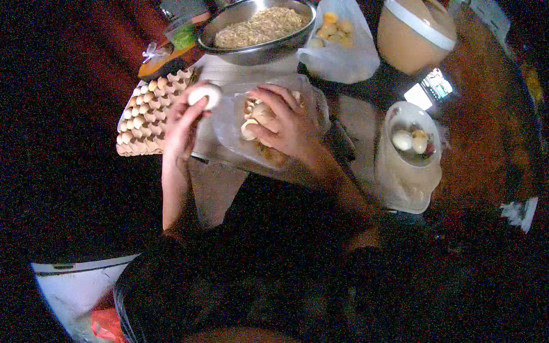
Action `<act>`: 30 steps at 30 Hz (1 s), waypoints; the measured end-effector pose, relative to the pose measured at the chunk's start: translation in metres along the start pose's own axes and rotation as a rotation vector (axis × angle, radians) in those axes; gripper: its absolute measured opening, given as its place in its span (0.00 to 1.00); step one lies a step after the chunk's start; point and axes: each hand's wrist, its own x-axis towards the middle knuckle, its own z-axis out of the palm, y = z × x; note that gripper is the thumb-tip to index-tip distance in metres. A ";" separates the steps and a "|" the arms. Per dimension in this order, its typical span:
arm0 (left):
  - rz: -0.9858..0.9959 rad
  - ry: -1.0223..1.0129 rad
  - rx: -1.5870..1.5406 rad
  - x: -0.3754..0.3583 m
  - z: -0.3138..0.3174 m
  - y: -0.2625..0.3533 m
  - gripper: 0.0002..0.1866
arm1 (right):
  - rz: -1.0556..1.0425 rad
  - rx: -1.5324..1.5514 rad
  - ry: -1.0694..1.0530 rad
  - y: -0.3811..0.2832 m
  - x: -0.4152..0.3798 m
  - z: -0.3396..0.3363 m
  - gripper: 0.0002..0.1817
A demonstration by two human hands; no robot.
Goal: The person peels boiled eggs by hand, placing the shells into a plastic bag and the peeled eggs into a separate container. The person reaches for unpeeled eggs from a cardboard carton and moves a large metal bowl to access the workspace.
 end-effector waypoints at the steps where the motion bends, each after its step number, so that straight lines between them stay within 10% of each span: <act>1: -0.159 -0.177 -0.182 -0.001 0.009 -0.002 0.21 | 0.049 0.113 -0.026 -0.001 -0.002 0.001 0.31; 5: -0.308 -0.374 -0.331 -0.003 0.044 -0.026 0.18 | 0.099 0.248 -0.078 0.009 -0.004 -0.001 0.39; 30: -0.237 -0.362 -0.109 -0.005 0.058 -0.037 0.14 | 0.180 0.296 0.024 0.016 -0.011 0.005 0.15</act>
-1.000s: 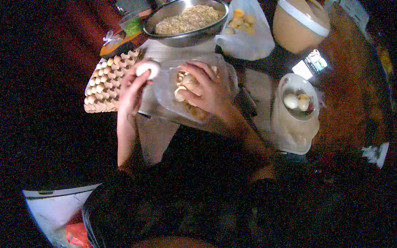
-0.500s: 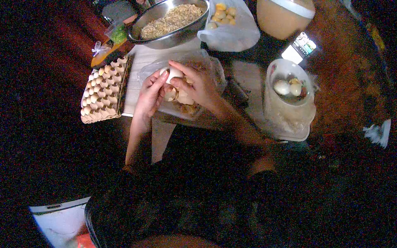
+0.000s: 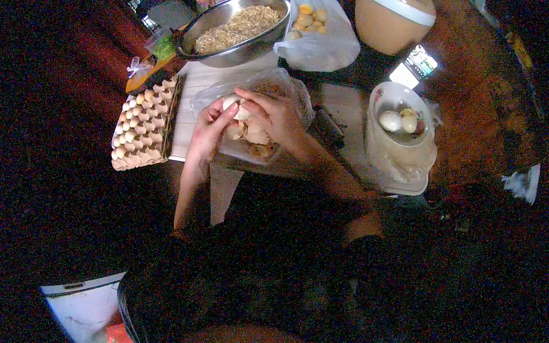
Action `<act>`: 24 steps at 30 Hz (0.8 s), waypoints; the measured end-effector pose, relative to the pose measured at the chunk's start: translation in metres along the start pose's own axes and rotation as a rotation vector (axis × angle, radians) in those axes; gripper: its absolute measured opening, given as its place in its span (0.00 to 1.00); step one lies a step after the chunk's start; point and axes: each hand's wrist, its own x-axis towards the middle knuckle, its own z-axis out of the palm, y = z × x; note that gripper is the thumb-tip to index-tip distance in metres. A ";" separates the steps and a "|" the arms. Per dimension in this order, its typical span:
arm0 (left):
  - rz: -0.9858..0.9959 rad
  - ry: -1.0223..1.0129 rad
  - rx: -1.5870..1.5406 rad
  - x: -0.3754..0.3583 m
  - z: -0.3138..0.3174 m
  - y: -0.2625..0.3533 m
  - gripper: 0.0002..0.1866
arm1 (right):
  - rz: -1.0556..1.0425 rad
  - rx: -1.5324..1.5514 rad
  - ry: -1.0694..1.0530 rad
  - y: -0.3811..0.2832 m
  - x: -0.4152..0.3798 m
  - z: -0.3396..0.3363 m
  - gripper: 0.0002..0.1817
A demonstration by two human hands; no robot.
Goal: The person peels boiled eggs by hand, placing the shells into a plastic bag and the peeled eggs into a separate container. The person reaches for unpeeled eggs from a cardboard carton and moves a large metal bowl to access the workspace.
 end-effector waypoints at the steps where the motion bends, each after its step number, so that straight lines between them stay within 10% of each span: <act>1: 0.016 -0.009 0.030 0.000 0.001 0.002 0.15 | 0.000 -0.001 0.000 -0.001 0.001 0.000 0.15; 9: -0.007 0.017 0.102 0.001 0.002 0.006 0.17 | 0.184 -0.030 0.077 0.003 0.001 0.001 0.13; 15: -0.051 0.072 -0.507 0.007 0.003 0.005 0.17 | -0.011 -0.299 0.095 0.012 0.001 0.006 0.15; 24: 0.065 0.046 -0.156 0.011 0.015 -0.013 0.13 | 0.201 -0.108 0.157 0.003 0.000 0.003 0.15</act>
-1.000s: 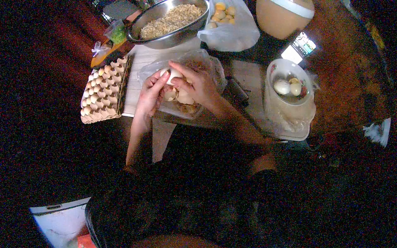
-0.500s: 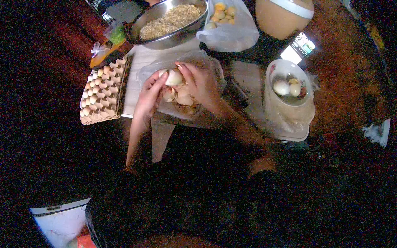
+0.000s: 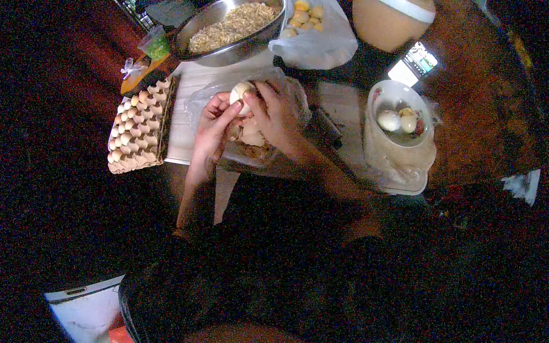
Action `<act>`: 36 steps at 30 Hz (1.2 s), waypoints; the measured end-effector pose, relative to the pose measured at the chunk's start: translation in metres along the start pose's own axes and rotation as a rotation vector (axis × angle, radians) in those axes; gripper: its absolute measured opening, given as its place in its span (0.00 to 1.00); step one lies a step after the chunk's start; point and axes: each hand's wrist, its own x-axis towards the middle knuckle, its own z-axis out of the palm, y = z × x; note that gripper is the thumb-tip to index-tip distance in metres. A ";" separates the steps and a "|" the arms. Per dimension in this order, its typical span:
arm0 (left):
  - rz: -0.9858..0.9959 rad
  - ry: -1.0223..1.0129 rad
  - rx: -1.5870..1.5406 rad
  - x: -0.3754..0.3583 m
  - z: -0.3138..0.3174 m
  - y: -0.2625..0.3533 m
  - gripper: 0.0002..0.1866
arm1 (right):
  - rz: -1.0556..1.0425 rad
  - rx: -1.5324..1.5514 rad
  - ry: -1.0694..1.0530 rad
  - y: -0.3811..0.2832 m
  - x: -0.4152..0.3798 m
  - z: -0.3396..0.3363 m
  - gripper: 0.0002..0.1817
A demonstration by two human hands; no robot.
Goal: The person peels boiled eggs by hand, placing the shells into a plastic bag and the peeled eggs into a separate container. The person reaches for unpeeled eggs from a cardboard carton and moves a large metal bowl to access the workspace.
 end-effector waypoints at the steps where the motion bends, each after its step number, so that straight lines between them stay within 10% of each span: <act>1: 0.006 -0.005 0.019 0.001 -0.001 -0.001 0.13 | 0.001 0.000 0.000 0.000 -0.001 0.001 0.15; 36: -0.081 -0.003 -0.043 -0.006 0.003 0.010 0.18 | 0.021 -0.066 0.060 0.017 -0.005 0.011 0.11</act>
